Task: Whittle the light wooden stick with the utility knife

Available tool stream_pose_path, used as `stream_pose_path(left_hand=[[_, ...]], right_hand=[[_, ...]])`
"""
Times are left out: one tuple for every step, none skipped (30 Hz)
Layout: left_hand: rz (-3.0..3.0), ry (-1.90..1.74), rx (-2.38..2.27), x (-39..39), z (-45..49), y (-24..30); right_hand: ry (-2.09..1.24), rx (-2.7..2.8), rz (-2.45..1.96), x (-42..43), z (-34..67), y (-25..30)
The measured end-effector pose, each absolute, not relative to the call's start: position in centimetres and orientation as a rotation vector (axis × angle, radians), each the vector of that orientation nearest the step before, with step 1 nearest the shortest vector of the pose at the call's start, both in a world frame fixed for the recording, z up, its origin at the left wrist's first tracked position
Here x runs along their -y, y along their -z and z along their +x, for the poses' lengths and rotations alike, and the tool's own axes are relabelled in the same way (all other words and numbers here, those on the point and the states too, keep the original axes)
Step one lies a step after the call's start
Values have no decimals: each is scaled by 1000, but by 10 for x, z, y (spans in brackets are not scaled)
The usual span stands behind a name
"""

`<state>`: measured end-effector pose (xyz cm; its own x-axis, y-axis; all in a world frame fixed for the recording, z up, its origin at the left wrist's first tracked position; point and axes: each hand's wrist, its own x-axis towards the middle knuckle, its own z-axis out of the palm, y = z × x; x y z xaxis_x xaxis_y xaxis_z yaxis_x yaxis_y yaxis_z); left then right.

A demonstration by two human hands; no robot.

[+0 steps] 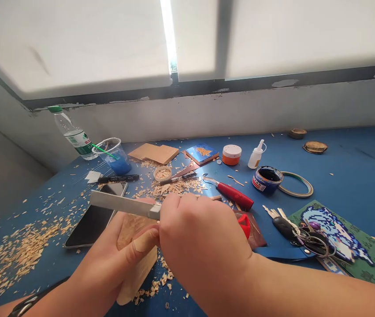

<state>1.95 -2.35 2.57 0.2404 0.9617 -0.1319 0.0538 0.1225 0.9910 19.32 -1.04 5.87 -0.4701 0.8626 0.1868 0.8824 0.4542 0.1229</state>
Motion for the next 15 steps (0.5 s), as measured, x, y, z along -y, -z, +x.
stream_pose_path(left_hand=[[1257, -896, -1048, 23, 18, -27], [1287, -868, -985, 21, 16, -29], [1345, -828, -938, 20, 14, -32], [1421, -793, -913, 19, 12, -35], [1535, -769, -898, 18, 10, -38], [1653, -736, -890, 18, 9, -42], [1749, -736, -885, 18, 8, -45], [1822, -745, -869, 18, 8, -47], [1858, -737, -873, 18, 8, -49], [1875, -749, -882, 19, 8, -50], [1876, -758, -898, 20, 8, -49], [1866, -758, -916, 21, 9, -48], [1849, -768, -931, 21, 9, -46], [1822, -785, -942, 22, 10, -43], [1783, -800, -947, 22, 10, -39]], right_hand=[[263, 2624, -1512, 9, 195, -62], [217, 2666, -1444, 7, 196, -65], [177, 2713, -1372, 6, 198, -67], [149, 2752, -1309, 5, 199, -69], [130, 2780, -1270, 4, 199, -70], [124, 2796, -1256, 3, 200, -71], [127, 2809, -1249, 3, 201, -71], [142, 2819, -1246, 4, 201, -71], [173, 2819, -1249, 4, 202, -70], [216, 2808, -1253, 5, 203, -70], [258, 2791, -1257, 6, 203, -68], [294, 2768, -1260, 6, 204, -67], [318, 2745, -1266, 6, 204, -66], [330, 2729, -1276, 6, 204, -64], [337, 2718, -1283, 7, 204, -62]])
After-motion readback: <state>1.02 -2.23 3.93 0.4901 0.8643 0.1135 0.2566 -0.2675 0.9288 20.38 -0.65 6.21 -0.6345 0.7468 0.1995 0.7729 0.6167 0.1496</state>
